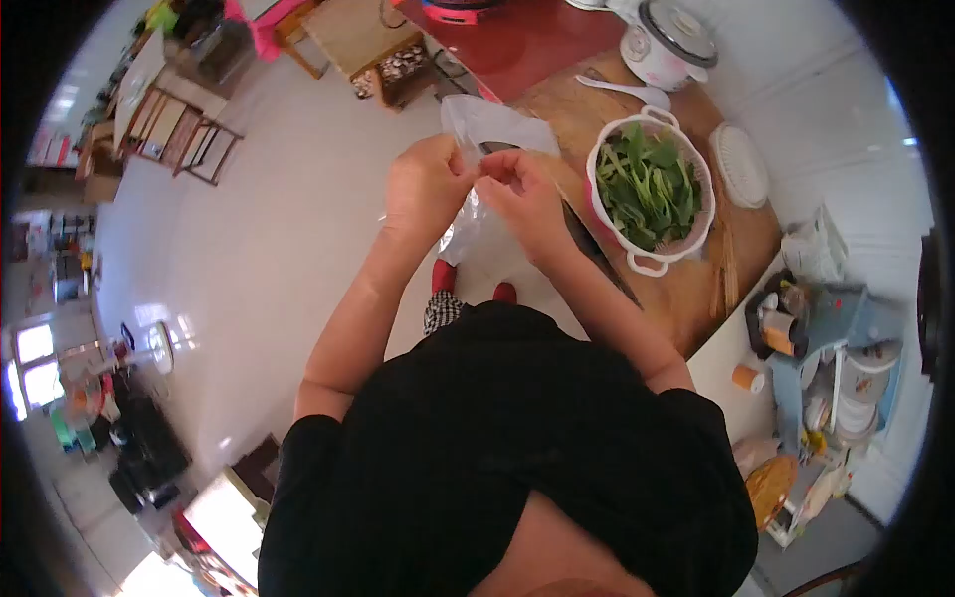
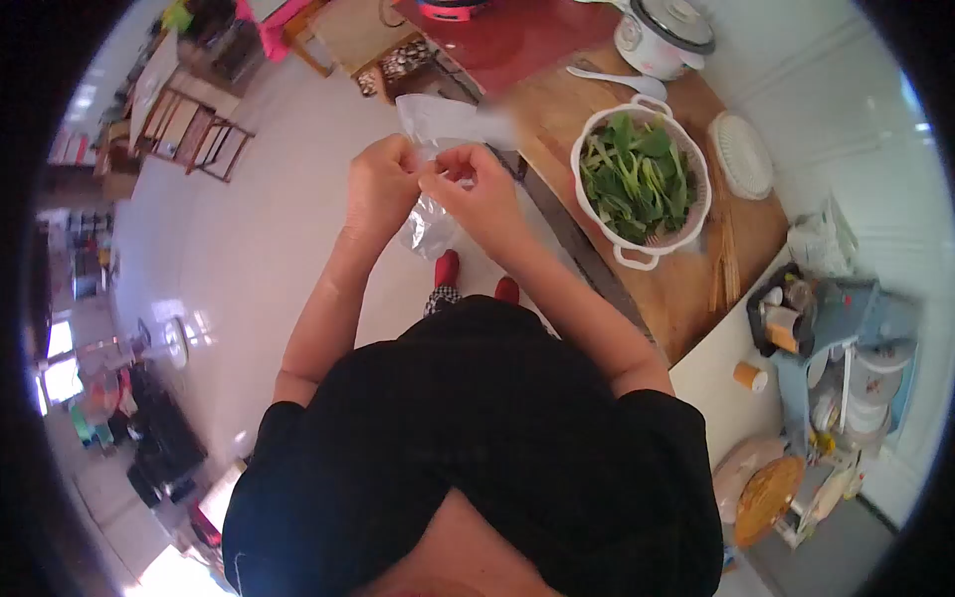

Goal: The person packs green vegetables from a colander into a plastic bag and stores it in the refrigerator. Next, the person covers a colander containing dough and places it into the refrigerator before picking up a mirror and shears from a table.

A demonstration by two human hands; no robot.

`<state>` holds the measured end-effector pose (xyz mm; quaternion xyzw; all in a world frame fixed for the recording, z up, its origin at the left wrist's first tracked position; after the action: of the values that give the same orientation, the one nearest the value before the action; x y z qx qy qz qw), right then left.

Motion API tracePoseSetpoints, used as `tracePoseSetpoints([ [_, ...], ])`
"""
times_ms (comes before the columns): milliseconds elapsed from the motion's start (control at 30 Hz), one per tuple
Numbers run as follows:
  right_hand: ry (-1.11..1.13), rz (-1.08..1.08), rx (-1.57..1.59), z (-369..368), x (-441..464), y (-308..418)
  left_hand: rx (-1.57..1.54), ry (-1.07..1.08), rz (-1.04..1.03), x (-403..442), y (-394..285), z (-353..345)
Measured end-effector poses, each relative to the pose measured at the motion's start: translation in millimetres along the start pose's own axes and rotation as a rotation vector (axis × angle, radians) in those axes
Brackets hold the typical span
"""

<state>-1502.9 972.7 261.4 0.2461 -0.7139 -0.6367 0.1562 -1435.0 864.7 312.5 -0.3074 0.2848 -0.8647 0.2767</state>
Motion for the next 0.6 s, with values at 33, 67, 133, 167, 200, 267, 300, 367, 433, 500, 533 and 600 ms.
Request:
tracePoseSetpoints([
  [33, -0.057, 0.048, -0.101, 1, 4, 5, -0.001, -0.004, -0.061, 5, -2, -7],
  [67, -0.067, 0.059, -0.037, 2, 10, 1, -0.005, -0.010, -0.124, 9, -4, -13],
  [133, -0.085, 0.092, 0.088, 4, 22, -5, 0.034, 0.019, -0.205, 17, -4, -26],
  [167, -0.107, 0.073, 0.062, 6, 25, -5, 0.053, 0.028, -0.246, 22, -6, -29],
  [200, -0.128, 0.053, 0.037, 7, 27, -3, 0.055, 0.051, -0.278, 27, -8, -32],
  [267, -0.160, 0.039, -0.001, 7, 29, 4, 0.061, 0.093, -0.342, 36, -12, -36],
  [300, -0.176, 0.045, -0.014, 5, 27, 11, 0.011, 0.181, -0.365, 39, -16, -36],
  [367, -0.198, 0.018, -0.025, 5, 28, 13, -0.098, 0.377, -0.426, 43, -25, -36],
  [433, -0.208, -0.048, -0.017, 7, 27, 5, -0.242, 0.685, -0.253, 44, -9, -48],
  [500, -0.245, 0.048, -0.025, 9, 24, 3, -0.448, 0.926, -0.032, 42, 6, -58],
  [533, -0.253, 0.096, -0.030, 8, 23, 5, -0.589, 1.008, 0.106, 38, 15, -64],
  [600, -0.308, 0.067, -0.152, 13, 15, 13, -0.828, 1.141, 0.317, 31, 24, -78],
])
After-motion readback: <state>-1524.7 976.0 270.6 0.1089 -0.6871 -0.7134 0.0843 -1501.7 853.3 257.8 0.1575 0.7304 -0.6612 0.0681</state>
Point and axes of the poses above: each hand's wrist, its own x-axis towards the middle knuckle, its own z-axis out of the back of the hand, y = z × x, the point moved 6 cm from there along x, towards the middle knuckle, and after that the axes turned 11 degrees about -y, right-handed, at the moved point
